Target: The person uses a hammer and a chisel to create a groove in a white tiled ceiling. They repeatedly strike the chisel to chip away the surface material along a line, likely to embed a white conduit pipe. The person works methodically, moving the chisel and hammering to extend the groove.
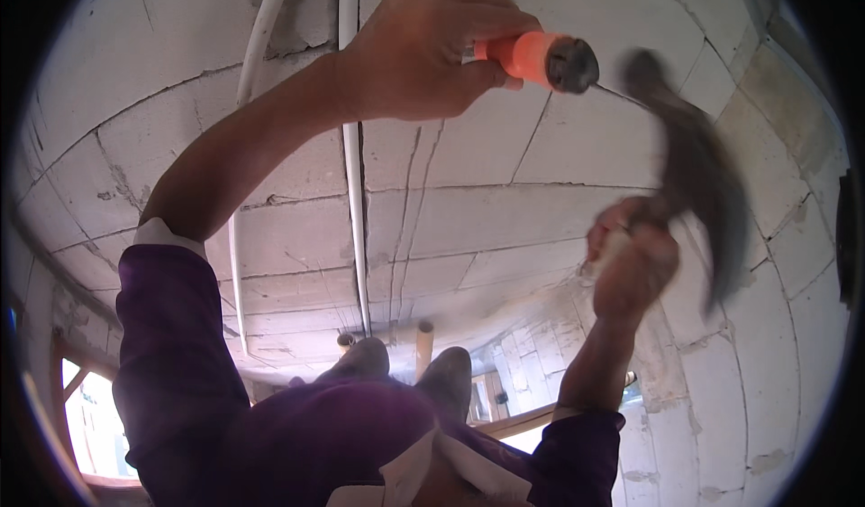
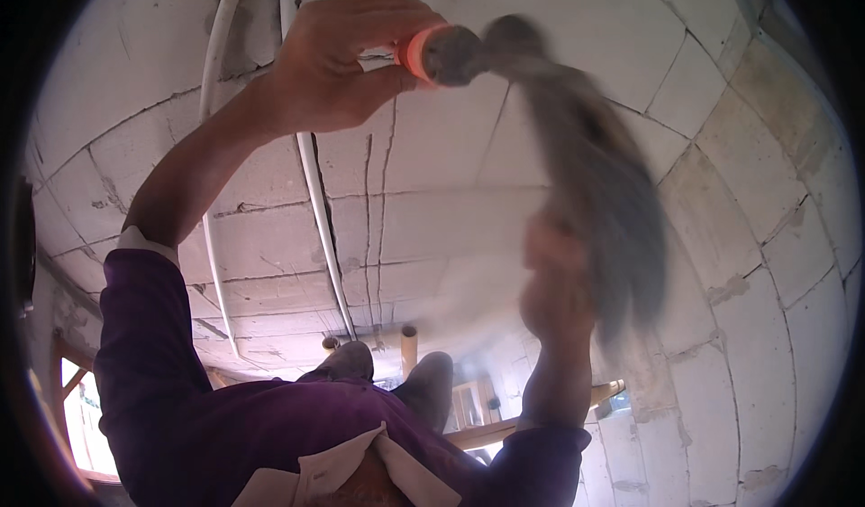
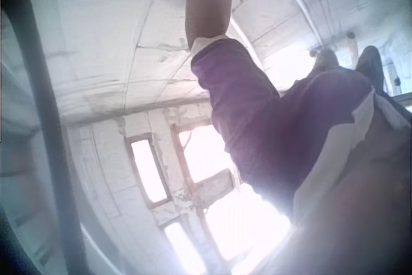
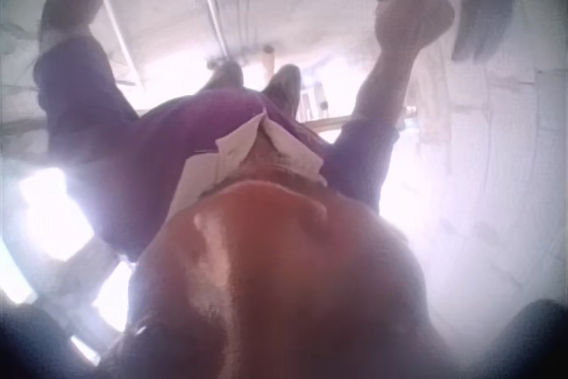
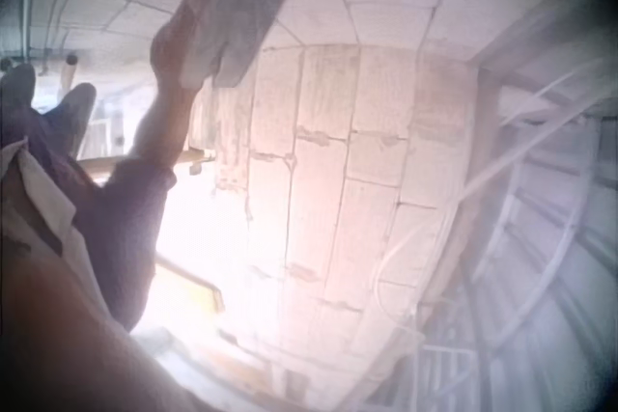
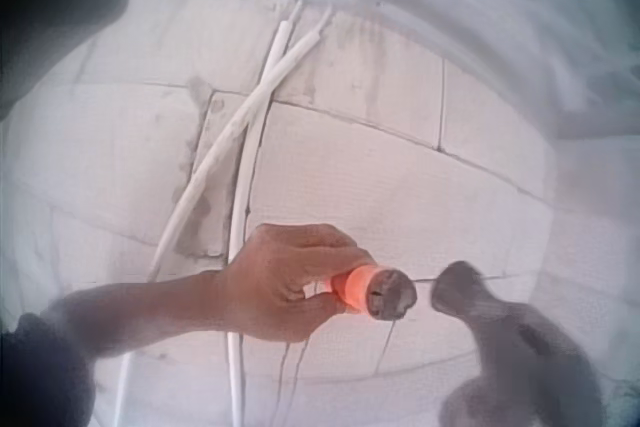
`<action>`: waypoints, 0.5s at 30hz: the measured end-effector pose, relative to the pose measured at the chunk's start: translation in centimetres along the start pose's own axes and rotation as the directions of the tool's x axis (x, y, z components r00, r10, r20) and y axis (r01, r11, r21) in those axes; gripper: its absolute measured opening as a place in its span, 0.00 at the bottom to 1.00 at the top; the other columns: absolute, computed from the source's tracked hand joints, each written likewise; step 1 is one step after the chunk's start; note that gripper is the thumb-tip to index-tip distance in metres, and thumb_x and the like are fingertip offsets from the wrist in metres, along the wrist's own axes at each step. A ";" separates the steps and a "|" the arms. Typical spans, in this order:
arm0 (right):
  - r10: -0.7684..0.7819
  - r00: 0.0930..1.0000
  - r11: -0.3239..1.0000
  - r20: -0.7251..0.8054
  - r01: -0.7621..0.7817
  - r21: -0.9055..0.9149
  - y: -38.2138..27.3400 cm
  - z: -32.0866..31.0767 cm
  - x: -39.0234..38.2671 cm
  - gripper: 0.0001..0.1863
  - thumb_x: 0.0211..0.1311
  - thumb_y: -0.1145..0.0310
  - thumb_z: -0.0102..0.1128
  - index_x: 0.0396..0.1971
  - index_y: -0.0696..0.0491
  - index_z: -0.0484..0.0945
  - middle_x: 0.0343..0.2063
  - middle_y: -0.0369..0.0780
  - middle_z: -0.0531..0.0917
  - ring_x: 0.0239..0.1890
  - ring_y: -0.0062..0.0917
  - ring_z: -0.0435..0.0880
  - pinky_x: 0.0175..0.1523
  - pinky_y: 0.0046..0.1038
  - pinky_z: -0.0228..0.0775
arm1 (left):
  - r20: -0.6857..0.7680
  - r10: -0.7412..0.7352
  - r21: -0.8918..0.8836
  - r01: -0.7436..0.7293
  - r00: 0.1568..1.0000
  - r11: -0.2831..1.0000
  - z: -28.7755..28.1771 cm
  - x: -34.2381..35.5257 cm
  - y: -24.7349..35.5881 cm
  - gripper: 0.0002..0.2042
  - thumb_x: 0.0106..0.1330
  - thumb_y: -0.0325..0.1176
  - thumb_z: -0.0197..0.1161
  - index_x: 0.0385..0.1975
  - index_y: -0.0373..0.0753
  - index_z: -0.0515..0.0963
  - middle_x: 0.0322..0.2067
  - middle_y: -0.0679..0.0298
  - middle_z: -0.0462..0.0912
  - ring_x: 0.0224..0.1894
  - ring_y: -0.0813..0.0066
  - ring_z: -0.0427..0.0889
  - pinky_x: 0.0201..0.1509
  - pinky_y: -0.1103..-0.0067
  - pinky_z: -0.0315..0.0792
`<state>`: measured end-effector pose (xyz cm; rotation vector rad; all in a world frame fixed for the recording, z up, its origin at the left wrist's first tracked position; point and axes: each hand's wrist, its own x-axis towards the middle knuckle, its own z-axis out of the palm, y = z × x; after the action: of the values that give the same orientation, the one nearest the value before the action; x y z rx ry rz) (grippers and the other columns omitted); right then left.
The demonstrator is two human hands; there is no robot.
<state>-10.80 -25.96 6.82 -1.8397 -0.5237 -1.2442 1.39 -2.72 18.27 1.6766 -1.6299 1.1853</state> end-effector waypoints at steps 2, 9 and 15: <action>-0.080 0.993 0.905 -0.092 0.111 0.411 -2.0 1.3 1.0 0.31 0.66 0.38 0.38 0.29 0.55 0.68 0.17 0.39 0.70 0.14 0.21 0.68 0.17 0.21 0.59 | -0.035 0.036 0.003 -0.036 0.999 0.999 0.2 -0.3 -0.1 0.16 0.52 0.25 0.71 0.42 0.34 0.80 0.36 0.60 0.83 0.36 0.71 0.84 0.39 0.79 0.79; -0.005 0.993 0.912 -0.120 0.054 0.406 -1.1 2.3 -0.2 0.37 0.62 0.30 0.36 0.23 0.55 0.65 0.14 0.36 0.67 0.14 0.18 0.67 0.18 0.20 0.58 | -0.075 0.022 -0.065 -0.027 0.997 0.998 0.7 -0.5 -0.2 0.17 0.51 0.21 0.69 0.43 0.33 0.79 0.36 0.60 0.83 0.35 0.70 0.84 0.40 0.79 0.79; 0.093 0.975 0.995 0.203 -0.081 -0.065 0.4 1.1 -2.2 0.38 0.63 0.29 0.33 0.18 0.54 0.63 0.12 0.36 0.66 0.14 0.18 0.66 0.17 0.21 0.53 | 0.018 0.206 0.208 -0.205 0.978 0.956 0.4 -2.1 -1.1 0.12 0.50 0.21 0.65 0.36 0.36 0.79 0.36 0.58 0.82 0.35 0.65 0.84 0.36 0.77 0.81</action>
<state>-10.82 -25.09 4.54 -2.0303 -0.5183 -1.0257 2.73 -1.83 16.50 1.6561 -1.7637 1.5069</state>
